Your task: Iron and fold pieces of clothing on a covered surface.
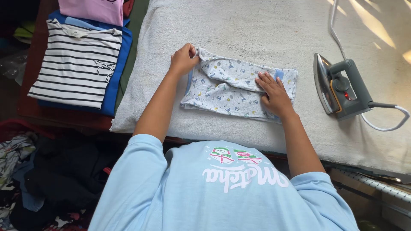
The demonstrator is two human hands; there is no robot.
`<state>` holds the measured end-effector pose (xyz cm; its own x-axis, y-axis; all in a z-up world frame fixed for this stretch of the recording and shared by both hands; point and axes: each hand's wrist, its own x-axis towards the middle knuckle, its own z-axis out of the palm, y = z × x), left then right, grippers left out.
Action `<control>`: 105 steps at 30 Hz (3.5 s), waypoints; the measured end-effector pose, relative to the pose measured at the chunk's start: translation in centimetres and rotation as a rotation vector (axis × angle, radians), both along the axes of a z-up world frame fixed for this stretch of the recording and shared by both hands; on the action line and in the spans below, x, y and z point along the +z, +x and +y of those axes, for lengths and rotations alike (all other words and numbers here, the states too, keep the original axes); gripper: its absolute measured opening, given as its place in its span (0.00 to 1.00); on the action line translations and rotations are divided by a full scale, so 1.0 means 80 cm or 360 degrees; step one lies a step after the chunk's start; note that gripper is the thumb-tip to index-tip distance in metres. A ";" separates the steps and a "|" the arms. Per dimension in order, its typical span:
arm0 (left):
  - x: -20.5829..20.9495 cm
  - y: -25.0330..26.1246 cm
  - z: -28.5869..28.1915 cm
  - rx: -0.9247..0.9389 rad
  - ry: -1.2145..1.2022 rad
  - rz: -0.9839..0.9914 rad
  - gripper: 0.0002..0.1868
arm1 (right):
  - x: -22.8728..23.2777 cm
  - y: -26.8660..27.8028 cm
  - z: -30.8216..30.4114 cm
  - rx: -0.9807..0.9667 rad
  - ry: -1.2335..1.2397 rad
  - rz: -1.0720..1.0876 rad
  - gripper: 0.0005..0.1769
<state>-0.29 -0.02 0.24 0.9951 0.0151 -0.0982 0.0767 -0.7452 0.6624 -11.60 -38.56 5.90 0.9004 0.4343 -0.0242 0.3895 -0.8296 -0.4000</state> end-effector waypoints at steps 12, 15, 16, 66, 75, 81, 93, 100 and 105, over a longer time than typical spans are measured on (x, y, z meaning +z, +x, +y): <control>0.053 -0.061 -0.006 0.0149 0.0334 -0.1153 0.20 | 0.006 -0.009 -0.013 -0.0106 0.0137 -0.0035 0.44; 0.052 -0.069 -0.016 -0.0355 0.0359 -0.1196 0.15 | -0.004 -0.012 -0.037 -0.0226 0.0016 -0.0117 0.36; 0.042 -0.070 -0.021 -0.0362 0.0353 -0.1186 0.15 | -0.003 -0.011 -0.040 -0.0233 0.0013 -0.0106 0.36; 0.022 -0.066 -0.107 -0.0794 0.0548 -0.0265 0.25 | 0.090 0.076 -0.189 -0.1547 -0.0461 0.0004 0.37; 0.018 -0.049 -0.053 -0.0285 0.0314 -0.0621 0.20 | 0.198 0.070 0.024 -0.0650 -0.0395 0.0485 0.28; -0.007 -0.042 -0.002 0.0047 0.0284 -0.0405 0.13 | 0.130 0.100 0.141 -0.0197 -0.0629 0.0261 0.32; 0.011 -0.055 -0.004 -0.0012 0.0201 -0.0603 0.24 | 0.125 0.134 0.144 -0.0233 -0.0591 0.0451 0.29; 0.072 -0.054 -0.093 0.0087 0.0466 -0.0424 0.34 | 0.127 0.109 0.032 -0.0577 -0.0699 0.0408 0.32; 0.044 -0.057 -0.185 -0.0529 0.0476 -0.0121 0.39 | 0.121 0.080 -0.046 -0.1008 -0.0618 0.0307 0.34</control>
<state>-4.84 -14.85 3.79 0.9549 -0.2899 -0.0646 -0.2397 -0.8805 0.4090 -5.20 -42.20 15.62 0.9388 -0.2351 -0.2517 -0.2544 -0.9660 -0.0468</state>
